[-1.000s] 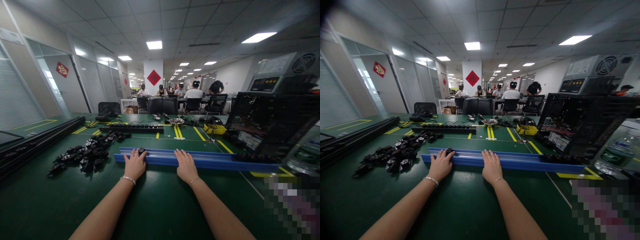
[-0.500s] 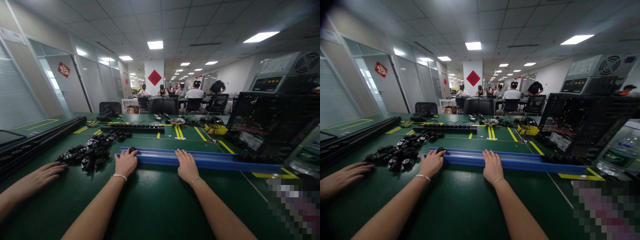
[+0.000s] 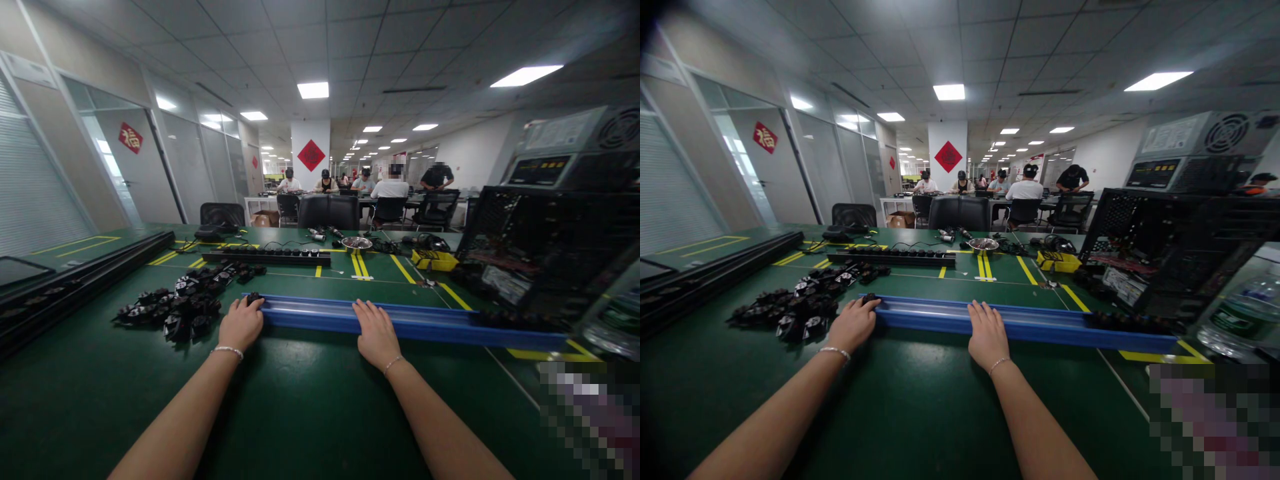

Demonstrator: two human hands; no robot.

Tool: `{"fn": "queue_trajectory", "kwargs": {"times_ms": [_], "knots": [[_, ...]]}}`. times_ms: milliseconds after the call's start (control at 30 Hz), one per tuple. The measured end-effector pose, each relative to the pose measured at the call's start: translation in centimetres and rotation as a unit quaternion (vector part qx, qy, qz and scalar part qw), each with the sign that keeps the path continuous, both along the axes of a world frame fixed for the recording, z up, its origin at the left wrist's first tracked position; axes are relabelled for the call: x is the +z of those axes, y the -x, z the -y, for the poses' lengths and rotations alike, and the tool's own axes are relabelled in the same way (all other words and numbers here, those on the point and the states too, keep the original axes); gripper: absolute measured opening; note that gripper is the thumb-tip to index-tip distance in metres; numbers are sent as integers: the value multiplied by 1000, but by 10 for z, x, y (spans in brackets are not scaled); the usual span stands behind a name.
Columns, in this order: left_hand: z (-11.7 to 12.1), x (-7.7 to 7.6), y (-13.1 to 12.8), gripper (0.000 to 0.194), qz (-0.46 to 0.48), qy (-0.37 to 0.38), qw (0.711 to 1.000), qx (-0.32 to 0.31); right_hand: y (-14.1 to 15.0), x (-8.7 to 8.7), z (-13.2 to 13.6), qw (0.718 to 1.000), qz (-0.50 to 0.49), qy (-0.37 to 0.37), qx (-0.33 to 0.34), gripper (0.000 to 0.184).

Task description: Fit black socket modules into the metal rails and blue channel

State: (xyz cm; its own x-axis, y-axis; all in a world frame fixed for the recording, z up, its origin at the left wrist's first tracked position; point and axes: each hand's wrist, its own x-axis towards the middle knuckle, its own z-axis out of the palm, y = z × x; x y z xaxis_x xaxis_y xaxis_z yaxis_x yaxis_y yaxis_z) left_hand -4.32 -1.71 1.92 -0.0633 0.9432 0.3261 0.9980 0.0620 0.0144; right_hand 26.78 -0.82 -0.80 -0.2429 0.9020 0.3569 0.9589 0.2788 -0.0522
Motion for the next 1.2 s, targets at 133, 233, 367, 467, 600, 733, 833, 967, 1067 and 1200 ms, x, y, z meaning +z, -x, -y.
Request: {"fn": "queue_trajectory", "kwargs": {"times_ms": [133,233,367,467,600,733,833,967,1067,1200], "knots": [[0,3,4,47,-35,13,999,-22,0,1,0,1000,-8,1,1,67],[2,7,7,46,-31,28,999,-10,0,1,0,1000,-11,3,2,67],[3,10,10,45,-48,37,998,-15,0,2,0,1000,-11,4,4,67],[1,8,14,45,-17,27,999,18,0,2,0,1000,-11,7,4,67],[0,4,20,45,31,21,998,57,0,2,0,1000,-8,5,0,66],[1,1,24,44,46,10,996,70,0,2,0,1000,-9,5,2,67],[0,0,25,43,46,2,997,62,0,2,1,1000,-12,2,6,67],[-6,-3,25,44,52,1,996,66,0,1,1,1000,-18,-5,8,67],[-10,-4,27,45,65,-5,994,85,0,1,1,1000,-19,-4,11,67],[-11,-5,31,44,84,-19,991,102,0,1,1,1000,-21,-1,9,67]]}}
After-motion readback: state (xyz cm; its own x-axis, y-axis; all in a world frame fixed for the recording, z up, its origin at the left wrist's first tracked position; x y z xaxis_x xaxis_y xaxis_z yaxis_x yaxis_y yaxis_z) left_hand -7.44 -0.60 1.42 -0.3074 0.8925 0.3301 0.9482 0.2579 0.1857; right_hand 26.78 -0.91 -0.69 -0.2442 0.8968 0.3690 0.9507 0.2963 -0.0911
